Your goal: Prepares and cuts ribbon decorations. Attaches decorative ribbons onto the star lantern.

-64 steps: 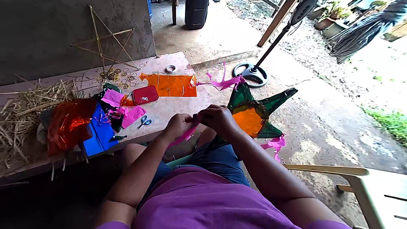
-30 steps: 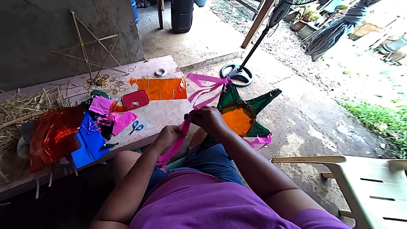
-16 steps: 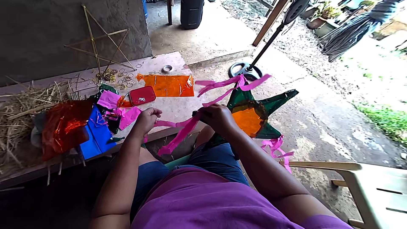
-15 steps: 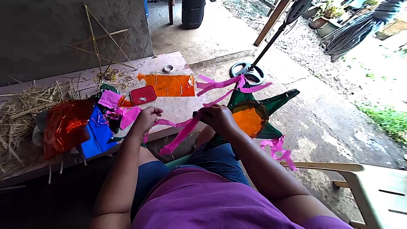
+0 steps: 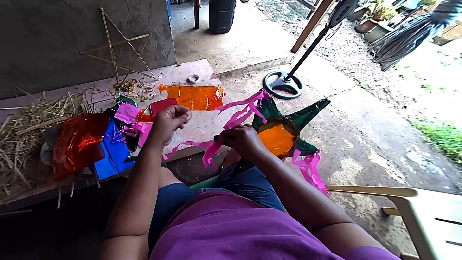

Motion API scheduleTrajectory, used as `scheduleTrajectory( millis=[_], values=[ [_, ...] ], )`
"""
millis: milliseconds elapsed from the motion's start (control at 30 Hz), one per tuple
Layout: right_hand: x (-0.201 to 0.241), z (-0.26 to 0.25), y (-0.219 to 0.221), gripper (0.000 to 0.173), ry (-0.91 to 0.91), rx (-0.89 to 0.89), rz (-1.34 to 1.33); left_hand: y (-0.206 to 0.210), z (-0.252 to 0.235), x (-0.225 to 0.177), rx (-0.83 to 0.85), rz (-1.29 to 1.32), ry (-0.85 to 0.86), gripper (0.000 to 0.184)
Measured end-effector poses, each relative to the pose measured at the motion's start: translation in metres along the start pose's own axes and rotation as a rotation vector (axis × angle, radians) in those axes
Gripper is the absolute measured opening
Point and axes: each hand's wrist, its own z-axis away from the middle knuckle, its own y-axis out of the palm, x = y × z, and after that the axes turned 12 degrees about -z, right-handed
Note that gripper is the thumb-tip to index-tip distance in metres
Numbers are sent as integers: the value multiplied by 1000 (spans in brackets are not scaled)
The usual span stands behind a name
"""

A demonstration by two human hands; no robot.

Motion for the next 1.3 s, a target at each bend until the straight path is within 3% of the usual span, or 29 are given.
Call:
scheduleTrajectory(
  millis=[200, 400, 567, 767, 1000, 1100, 1300],
  values=[
    [1, 3, -3, 15, 1, -22, -14, 54, 14, 5, 249, 47, 120, 15],
    [0, 2, -3, 14, 6, -36, -11, 68, 19, 4, 193, -166, 166, 11],
    [-3, 0, 0, 17, -4, -39, 20, 66, 16, 11, 92, -85, -66, 18],
    [0, -1, -1, 16, 6, -45, 13, 87, 31, 19, 245, 26, -212, 16],
    [-5, -5, -6, 17, 26, -10, -2, 84, 37, 2, 299, -117, -232, 11],
    [-6, -7, -6, 16, 32, 8, -16, 85, 32, 13, 301, -182, -178, 11],
    [-10, -2, -12, 16, -24, 7, -65, 81, 25, 30, 366, 3, -136, 23]
  ],
)
